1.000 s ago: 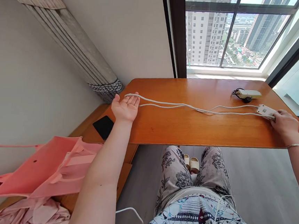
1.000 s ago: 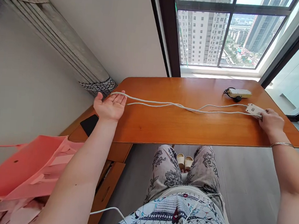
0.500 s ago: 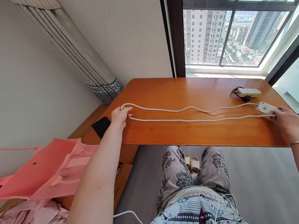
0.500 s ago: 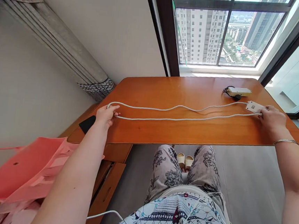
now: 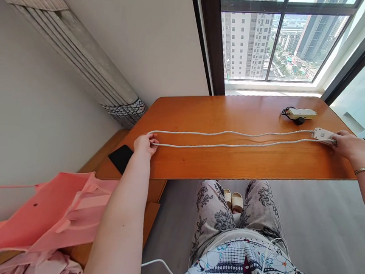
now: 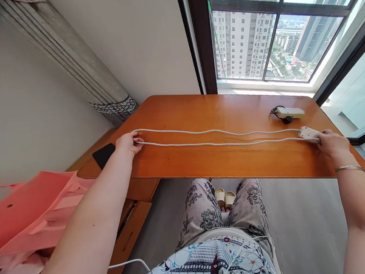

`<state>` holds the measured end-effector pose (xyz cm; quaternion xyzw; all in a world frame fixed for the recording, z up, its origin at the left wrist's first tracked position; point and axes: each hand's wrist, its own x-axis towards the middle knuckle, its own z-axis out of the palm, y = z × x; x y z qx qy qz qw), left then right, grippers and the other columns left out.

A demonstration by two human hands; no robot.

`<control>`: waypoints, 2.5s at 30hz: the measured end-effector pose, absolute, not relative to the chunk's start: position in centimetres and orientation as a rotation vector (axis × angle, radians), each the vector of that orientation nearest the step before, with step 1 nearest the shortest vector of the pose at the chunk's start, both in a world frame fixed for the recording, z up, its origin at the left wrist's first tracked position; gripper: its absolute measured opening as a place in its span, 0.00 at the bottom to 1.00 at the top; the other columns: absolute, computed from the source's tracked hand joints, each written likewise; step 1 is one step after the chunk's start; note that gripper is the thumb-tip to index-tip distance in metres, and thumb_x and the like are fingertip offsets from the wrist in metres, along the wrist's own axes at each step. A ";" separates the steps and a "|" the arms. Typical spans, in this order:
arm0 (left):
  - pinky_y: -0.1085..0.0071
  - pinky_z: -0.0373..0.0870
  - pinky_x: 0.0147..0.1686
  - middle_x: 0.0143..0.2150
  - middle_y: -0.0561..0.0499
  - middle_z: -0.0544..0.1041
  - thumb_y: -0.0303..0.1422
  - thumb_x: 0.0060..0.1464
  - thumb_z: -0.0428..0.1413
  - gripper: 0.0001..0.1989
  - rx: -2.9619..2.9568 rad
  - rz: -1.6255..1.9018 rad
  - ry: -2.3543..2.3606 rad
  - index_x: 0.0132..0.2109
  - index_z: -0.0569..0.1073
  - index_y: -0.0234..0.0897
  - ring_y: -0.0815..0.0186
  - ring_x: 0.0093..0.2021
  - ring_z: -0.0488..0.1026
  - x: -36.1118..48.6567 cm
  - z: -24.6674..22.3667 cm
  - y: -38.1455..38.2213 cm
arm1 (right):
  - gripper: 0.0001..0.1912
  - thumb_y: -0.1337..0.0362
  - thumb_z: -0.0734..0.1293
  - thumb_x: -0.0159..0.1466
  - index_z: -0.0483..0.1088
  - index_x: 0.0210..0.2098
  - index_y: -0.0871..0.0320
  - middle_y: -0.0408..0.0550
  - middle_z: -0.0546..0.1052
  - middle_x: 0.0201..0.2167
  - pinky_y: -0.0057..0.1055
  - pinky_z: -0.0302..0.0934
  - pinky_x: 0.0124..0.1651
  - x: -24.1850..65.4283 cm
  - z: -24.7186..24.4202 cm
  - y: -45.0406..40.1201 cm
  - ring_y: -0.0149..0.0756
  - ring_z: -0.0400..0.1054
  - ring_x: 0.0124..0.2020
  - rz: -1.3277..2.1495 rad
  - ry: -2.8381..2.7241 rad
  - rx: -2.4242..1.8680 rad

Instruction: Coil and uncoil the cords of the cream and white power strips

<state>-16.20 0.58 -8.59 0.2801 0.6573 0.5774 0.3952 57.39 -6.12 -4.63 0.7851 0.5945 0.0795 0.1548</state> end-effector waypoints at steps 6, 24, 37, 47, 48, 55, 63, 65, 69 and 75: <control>0.83 0.63 0.19 0.19 0.61 0.61 0.20 0.47 0.53 0.07 0.600 1.311 1.656 0.33 0.71 0.35 0.79 0.14 0.52 -15.1 -8.8 -0.3 | 0.21 0.58 0.59 0.69 0.74 0.57 0.55 0.57 0.69 0.68 0.46 0.69 0.49 59.6 -5.0 -5.8 0.53 0.68 0.62 0.210 1.730 2.200; 0.76 0.73 0.24 0.32 0.53 0.70 0.28 0.51 0.56 0.05 1.062 1.490 2.050 0.38 0.72 0.37 0.72 0.25 0.65 -14.1 -10.2 0.5 | 0.20 0.59 0.54 0.72 0.75 0.42 0.59 0.62 0.76 0.59 0.44 0.59 0.54 50.8 -4.9 -4.6 0.51 0.71 0.55 0.544 2.266 2.031; 0.74 0.72 0.29 0.25 0.58 0.62 0.27 0.57 0.51 0.02 1.086 1.515 2.035 0.36 0.68 0.38 0.71 0.22 0.60 -15.5 -9.0 0.6 | 0.21 0.54 0.55 0.71 0.75 0.47 0.56 0.56 0.80 0.54 0.48 0.55 0.62 51.2 -4.4 -4.6 0.54 0.70 0.59 -0.037 2.107 1.896; 0.63 0.76 0.41 0.39 0.47 0.78 0.31 0.60 0.53 0.07 1.491 1.185 2.382 0.43 0.75 0.36 0.61 0.35 0.76 -17.0 -7.0 -1.1 | 0.11 0.58 0.63 0.64 0.74 0.36 0.57 0.58 0.81 0.42 0.44 0.54 0.55 50.9 -4.0 -5.5 0.50 0.70 0.49 0.154 2.171 1.817; 0.62 0.75 0.46 0.41 0.45 0.80 0.31 0.60 0.53 0.08 1.606 1.105 2.437 0.43 0.75 0.36 0.58 0.40 0.78 -17.3 -6.8 -1.4 | 0.11 0.59 0.62 0.65 0.74 0.36 0.58 0.59 0.81 0.43 0.43 0.53 0.54 51.1 -4.0 -5.6 0.49 0.70 0.48 0.216 2.176 1.826; 0.57 0.73 0.50 0.55 0.37 0.79 0.33 0.64 0.49 0.15 1.889 0.555 2.755 0.51 0.77 0.35 0.48 0.54 0.77 -17.8 -5.0 -2.8 | 0.15 0.63 0.58 0.68 0.75 0.39 0.62 0.63 0.79 0.40 0.40 0.46 0.42 54.6 -3.3 -5.9 0.48 0.68 0.44 0.835 2.082 2.047; 0.53 0.75 0.49 0.49 0.38 0.81 0.34 0.61 0.54 0.13 1.699 0.376 2.751 0.49 0.78 0.37 0.47 0.51 0.78 -17.5 -4.4 -0.9 | 0.20 0.64 0.53 0.71 0.76 0.44 0.64 0.71 0.79 0.47 0.44 0.46 0.44 55.7 -2.5 -6.2 0.57 0.66 0.50 0.849 2.090 2.063; 0.51 0.76 0.48 0.45 0.39 0.82 0.36 0.59 0.57 0.11 1.678 0.307 2.705 0.45 0.79 0.38 0.46 0.49 0.79 -17.6 -4.8 -0.4 | 0.21 0.65 0.53 0.71 0.76 0.46 0.64 0.72 0.78 0.48 0.45 0.47 0.46 55.3 -2.8 -6.4 0.58 0.66 0.52 0.773 2.065 2.085; 0.49 0.76 0.47 0.43 0.37 0.83 0.37 0.56 0.58 0.10 1.745 0.267 2.663 0.40 0.80 0.38 0.41 0.50 0.79 -17.6 -5.9 0.5 | 0.18 0.66 0.55 0.69 0.76 0.45 0.61 0.69 0.79 0.48 0.45 0.49 0.48 54.4 -3.4 -6.4 0.57 0.67 0.50 0.619 2.044 2.099; 0.51 0.77 0.44 0.44 0.36 0.83 0.44 0.53 0.61 0.13 1.673 0.237 2.614 0.37 0.80 0.40 0.39 0.51 0.79 -17.1 -7.0 1.8 | 0.22 0.67 0.51 0.71 0.75 0.42 0.61 0.68 0.79 0.48 0.47 0.49 0.54 53.8 -4.7 -5.4 0.53 0.69 0.50 0.516 2.029 1.996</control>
